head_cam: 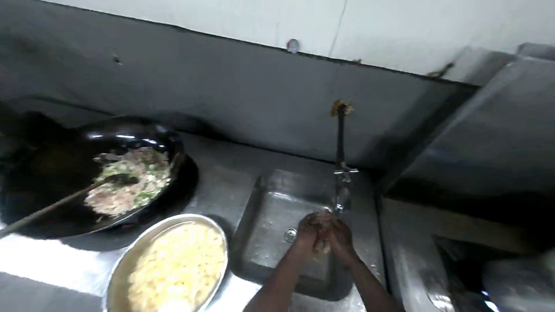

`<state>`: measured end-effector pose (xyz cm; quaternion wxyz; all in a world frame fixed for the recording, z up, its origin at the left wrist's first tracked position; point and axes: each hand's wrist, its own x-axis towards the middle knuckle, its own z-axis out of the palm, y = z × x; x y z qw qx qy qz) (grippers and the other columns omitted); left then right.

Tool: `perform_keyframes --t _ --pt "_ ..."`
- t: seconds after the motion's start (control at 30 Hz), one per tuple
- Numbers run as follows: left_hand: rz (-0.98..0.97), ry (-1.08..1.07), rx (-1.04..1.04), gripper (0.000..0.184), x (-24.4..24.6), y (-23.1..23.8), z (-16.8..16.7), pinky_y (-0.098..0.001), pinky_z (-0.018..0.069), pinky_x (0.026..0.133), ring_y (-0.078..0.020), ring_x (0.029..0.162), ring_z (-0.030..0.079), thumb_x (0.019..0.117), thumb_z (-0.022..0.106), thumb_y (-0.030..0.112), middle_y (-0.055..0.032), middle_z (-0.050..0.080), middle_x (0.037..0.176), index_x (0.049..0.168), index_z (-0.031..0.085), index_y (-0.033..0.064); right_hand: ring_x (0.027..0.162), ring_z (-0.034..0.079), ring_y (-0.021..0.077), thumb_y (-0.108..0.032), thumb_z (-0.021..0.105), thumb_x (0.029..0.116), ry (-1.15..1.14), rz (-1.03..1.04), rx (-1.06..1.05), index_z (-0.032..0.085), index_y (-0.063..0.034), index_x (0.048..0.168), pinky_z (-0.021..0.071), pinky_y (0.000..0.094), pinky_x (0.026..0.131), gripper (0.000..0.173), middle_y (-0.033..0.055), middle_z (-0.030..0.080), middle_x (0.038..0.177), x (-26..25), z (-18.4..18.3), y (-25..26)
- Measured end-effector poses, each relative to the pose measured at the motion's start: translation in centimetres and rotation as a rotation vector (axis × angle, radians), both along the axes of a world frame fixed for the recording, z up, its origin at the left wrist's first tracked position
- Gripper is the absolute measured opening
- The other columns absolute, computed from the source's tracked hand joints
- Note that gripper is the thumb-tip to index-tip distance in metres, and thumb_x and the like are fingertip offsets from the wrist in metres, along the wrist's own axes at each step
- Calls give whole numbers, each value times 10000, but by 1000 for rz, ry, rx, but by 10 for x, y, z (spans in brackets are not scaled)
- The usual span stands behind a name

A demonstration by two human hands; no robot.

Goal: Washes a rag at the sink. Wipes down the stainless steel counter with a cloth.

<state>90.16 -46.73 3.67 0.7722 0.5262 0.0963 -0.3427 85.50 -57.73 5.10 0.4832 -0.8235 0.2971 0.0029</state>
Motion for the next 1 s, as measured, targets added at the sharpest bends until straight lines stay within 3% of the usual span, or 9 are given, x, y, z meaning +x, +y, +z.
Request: perform_keyframes --t 0.2,0.3,0.4,0.47,0.53,0.67,0.8,0.87,1.0 --pt "-4 -124 212 287 -3 4 -5 -358 566 696 -201 798 660 1001 564 -25 -155 677 1041 1284 606 6 1095 672 352 -357 520 1065 57 84 -340 704 -38 1228 512 546 991 402 195 705 1166 2 21 -2" --pt "-173 -306 455 217 0 14 -27 -393 578 770 -223 840 672 975 608 7 -167 687 1011 1182 651 -36 757 663 286 -283 549 1068 -137 -15 -144 702 -29 1143 562 487 712 306 164 692 896 -1 26 -8" --pt "-311 -403 635 287 2 16 -30 -490 579 887 -299 967 707 927 705 94 -187 705 1109 1199 668 11 755 655 288 -297 562 1059 -139 3 -72 679 -46 1166 550 501 694 296 163 683 898 -1 19 -9" --pt "-272 -410 467 485 -3 9 -17 -471 607 849 -306 993 693 918 715 40 -213 620 1271 1377 557 34 871 688 317 -350 575 1049 -5 76 -103 681 -60 1208 566 536 790 347 179 706 1000 4 19 -9" --pt "-260 -420 318 528 -5 0 -4 -452 603 794 -274 946 682 938 691 38 -186 625 1236 1429 503 79 953 675 349 -332 544 1064 95 127 -76 670 -23 1203 542 554 853 361 210 692 1064 7 24 -6" --pt "-219 -495 345 295 9 -7 9 -519 567 803 -319 898 672 993 637 93 -213 671 1065 1275 600 11 852 624 253 -256 558 1057 27 54 118 669 2 1129 536 457 785 289 164 656 967 7 37 -11" --pt "-171 -515 218 164 27 -16 -7 -409 572 705 -208 747 652 1031 560 92 -137 680 906 1106 673 0 812 638 228 -198 651 1005 5 101 107 694 -13 1099 556 442 746 212 143 674 946 1 31 -32" --pt "-146 -467 183 180 28 -14 -6 -366 550 623 -185 671 618 1057 512 104 -131 661 872 1124 651 11 840 644 223 -156 677 979 85 203 125 680 -8 1123 554 426 771 206 145 676 976 -3 27 -39" --pt "-17 -352 107 164 36 -10 -17 -300 539 615 -123 651 596 1058 527 101 -78 636 824 1111 625 -19 903 666 259 -127 638 993 148 298 56 691 6 1106 548 475 841 181 168 691 1007 -7 14 -43"
